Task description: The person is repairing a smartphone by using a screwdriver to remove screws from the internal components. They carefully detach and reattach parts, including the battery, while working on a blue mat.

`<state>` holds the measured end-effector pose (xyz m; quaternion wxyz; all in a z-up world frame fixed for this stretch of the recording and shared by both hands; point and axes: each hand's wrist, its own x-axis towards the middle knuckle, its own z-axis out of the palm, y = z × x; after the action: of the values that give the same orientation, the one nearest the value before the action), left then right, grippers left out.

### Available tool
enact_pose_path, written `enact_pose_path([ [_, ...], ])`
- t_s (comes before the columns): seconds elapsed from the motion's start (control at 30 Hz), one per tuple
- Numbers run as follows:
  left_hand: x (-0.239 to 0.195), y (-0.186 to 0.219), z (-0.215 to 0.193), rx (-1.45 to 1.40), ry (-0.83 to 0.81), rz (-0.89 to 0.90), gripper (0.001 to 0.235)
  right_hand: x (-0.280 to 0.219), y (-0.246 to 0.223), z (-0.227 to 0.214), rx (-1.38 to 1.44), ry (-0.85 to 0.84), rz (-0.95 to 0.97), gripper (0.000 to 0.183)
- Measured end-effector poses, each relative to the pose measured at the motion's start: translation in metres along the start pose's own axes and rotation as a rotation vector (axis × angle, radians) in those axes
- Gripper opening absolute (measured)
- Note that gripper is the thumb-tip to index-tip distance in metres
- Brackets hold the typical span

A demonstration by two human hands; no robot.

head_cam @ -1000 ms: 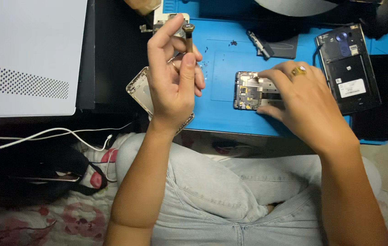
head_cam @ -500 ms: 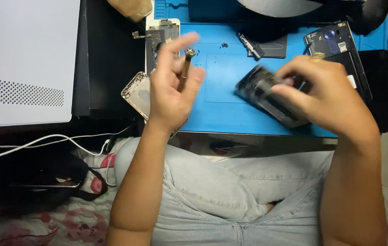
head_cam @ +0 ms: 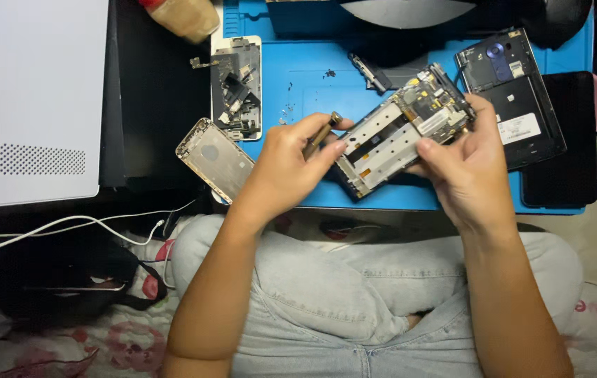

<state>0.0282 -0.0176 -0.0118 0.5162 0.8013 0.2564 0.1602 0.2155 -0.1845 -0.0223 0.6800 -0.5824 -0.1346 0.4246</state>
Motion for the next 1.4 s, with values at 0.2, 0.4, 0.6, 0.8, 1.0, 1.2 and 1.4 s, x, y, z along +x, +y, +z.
enact_pose_path([
  [0.2,0.001,0.011,-0.008,-0.109,-0.050,-0.138,0.024,-0.001,-0.011,-0.011,-0.346,-0.183,-0.369,0.107],
  [0.4,0.003,0.005,-0.007,0.010,-0.109,-0.083,0.016,-0.002,-0.029,-0.010,-1.249,-0.377,-0.666,0.109],
  [0.6,0.007,0.000,-0.001,0.287,-0.005,0.189,0.008,0.000,-0.017,-0.013,-1.418,-0.356,-0.691,0.096],
  [0.8,0.021,0.021,0.000,0.387,0.025,0.226,0.015,0.000,-0.015,-0.016,-1.479,-0.327,-0.728,0.083],
  [1.0,0.089,0.009,0.042,0.806,-0.070,0.229,0.042,-0.001,-0.015,-0.018,-1.458,-0.331,-0.789,0.079],
  [1.2,0.124,-0.014,0.059,1.129,-0.100,0.353,0.049,-0.003,-0.017,-0.021,-1.408,-0.342,-0.810,0.078],
  [1.4,0.141,-0.031,0.060,1.299,-0.076,0.648,0.017,0.000,-0.013,-0.025,-1.441,-0.323,-0.862,0.078],
])
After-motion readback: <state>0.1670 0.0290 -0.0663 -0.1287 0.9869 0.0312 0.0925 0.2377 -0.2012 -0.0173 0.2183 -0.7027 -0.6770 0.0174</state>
